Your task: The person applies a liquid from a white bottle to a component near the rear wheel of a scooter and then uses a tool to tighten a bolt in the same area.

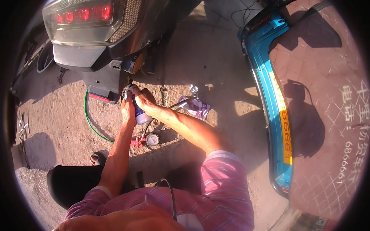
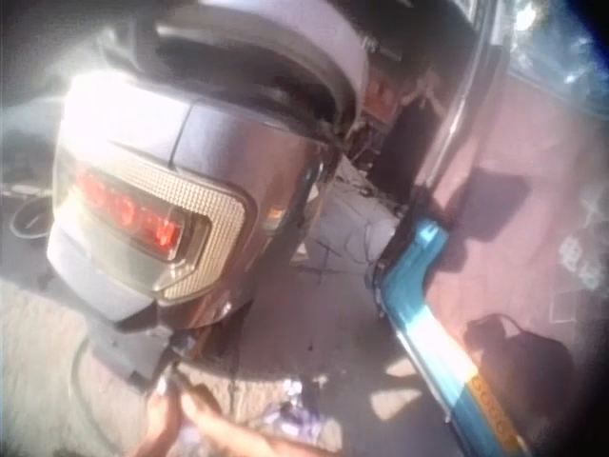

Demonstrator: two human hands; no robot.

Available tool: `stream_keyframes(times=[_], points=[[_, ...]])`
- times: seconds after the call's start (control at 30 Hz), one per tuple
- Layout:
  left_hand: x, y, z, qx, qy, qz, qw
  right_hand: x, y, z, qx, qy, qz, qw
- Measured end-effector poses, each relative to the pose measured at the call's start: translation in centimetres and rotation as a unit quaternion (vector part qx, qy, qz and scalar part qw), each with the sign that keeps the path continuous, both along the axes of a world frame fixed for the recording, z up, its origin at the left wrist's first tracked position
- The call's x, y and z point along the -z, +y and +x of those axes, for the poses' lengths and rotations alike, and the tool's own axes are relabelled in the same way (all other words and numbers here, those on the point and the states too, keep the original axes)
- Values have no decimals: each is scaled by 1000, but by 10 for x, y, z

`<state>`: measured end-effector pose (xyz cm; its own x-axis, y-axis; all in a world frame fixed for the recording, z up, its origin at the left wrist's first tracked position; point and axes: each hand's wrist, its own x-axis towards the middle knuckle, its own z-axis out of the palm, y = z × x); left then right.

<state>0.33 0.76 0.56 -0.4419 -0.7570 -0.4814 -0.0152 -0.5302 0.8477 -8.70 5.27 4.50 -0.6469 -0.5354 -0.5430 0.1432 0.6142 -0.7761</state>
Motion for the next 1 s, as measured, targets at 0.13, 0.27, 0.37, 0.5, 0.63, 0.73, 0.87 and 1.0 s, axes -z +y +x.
stream_keyframes(times=[0.13,0.27,0.37,0.5,0.63,0.73,0.87,1.0], points=[[-28,-22,0,57,-63,-46,995,-2,-6,4,18,-3,-27,999],[-18,-20,-2,46,-77,-110,990,-10,-6,3,-6,83,42,996],[-19,-9,-5,19,-74,-139,987,5,3,-1,8,91,10,996],[-24,-13,3,5,-61,-195,979,19,-6,0,11,78,-26,997],[-14,-19,4,13,6,-175,984,19,-9,3,10,66,-37,997],[-18,-15,4,-17,-3,-179,984,8,-4,9,0,90,-36,995],[-14,-6,6,55,-45,-136,988,21,4,0,-5,49,-40,998],[9,-6,3,67,-99,-87,989,33,4,0,14,8,-40,999]])
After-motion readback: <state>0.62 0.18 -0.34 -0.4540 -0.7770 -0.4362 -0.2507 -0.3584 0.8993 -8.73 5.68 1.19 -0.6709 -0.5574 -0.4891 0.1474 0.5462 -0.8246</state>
